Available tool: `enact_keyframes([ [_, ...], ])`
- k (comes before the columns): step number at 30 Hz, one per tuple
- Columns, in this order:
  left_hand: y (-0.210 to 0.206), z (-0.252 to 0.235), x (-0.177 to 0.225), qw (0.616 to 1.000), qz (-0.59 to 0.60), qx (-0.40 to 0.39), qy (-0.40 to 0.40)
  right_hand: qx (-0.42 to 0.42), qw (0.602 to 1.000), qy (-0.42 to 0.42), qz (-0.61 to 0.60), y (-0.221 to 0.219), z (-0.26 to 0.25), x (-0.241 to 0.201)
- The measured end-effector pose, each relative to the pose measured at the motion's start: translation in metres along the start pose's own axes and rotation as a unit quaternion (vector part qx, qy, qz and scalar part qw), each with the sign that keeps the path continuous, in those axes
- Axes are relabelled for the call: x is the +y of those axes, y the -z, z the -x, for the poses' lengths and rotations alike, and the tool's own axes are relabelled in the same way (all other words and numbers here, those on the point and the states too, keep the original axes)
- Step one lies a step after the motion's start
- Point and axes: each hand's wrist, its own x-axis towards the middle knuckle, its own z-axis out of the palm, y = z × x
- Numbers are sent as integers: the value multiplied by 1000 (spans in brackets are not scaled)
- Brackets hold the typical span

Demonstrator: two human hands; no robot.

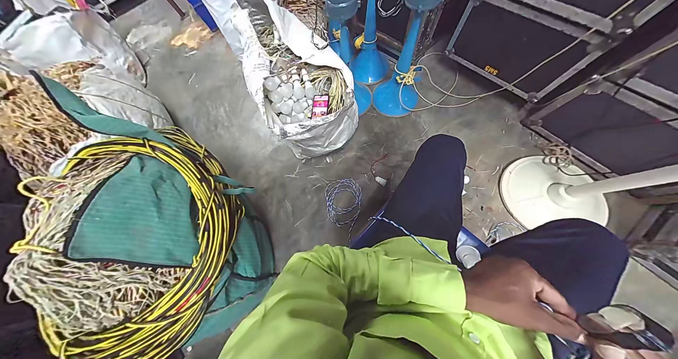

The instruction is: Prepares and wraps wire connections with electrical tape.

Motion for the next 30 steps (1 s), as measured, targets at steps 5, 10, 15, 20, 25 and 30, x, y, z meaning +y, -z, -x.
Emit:
enact_keyframes([
  [5, 0, 0, -1, 1000, -4, 1, -9, -1, 1000, -5, -10, -1, -1, 0],
  [10, 0, -1, 0, 1000, -8, -3, -5, -5, 1000, -1, 2, 0, 0, -1],
  [15, 0, 0, 0, 1000, -9, -2, -8, -8, 1000, -1, 1, 1, -1, -1],
  [20, 0, -1, -1, 1000, -10, -3, -13, -5, 1000, 2, -2, 0, -1, -2],
  [25, 1, -1, 0, 1000, -14, -6, -13, -2, 1000, -6, -7, -2, -1, -4],
  [30, 1, -1, 0, 1000, -14, -9, -14, 0, 1000, -9, -8, -2, -1, -5],
])
